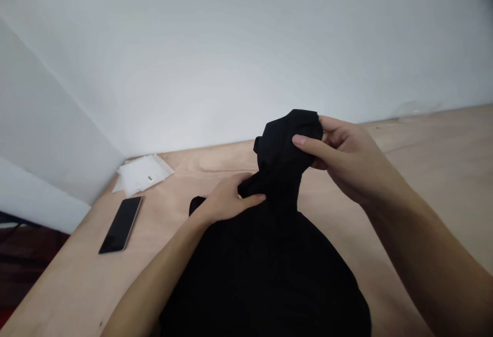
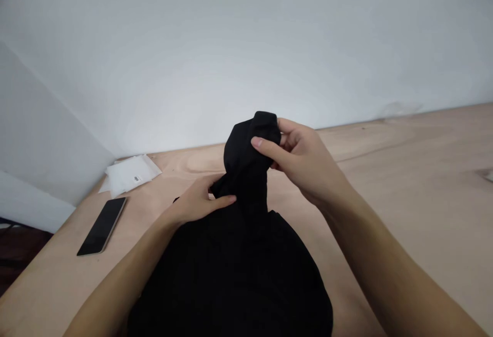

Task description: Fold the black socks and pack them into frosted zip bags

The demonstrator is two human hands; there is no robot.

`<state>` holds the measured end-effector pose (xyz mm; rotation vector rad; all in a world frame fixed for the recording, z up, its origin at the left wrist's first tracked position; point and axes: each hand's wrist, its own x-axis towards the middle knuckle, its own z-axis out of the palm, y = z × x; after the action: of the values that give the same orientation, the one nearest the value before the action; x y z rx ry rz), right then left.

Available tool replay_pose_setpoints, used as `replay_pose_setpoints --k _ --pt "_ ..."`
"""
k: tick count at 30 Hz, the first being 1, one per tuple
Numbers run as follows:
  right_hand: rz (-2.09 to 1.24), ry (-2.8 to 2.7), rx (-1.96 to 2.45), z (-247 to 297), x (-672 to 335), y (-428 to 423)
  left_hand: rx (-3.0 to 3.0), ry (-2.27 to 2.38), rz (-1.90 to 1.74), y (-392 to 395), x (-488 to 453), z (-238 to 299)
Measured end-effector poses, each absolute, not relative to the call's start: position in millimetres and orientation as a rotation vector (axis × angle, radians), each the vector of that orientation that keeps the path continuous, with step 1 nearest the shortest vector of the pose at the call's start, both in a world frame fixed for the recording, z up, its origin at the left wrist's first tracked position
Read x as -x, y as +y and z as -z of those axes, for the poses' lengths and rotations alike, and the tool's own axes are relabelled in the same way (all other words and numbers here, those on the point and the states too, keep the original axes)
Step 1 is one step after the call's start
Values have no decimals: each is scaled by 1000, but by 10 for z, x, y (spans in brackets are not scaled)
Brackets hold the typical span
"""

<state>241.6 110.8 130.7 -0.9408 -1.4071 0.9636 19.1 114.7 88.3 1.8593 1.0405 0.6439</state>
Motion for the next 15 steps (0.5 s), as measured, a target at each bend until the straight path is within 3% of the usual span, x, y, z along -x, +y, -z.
replay_pose_setpoints --k 7,15 --pt "-778 -1217 841 -1393 -2612 1195 -1389 1051 -791 1335 -33 -801" --pt "-790 -1242 859 -1403 -2825 1220 -1279 936 -1070 1355 -73 -876"
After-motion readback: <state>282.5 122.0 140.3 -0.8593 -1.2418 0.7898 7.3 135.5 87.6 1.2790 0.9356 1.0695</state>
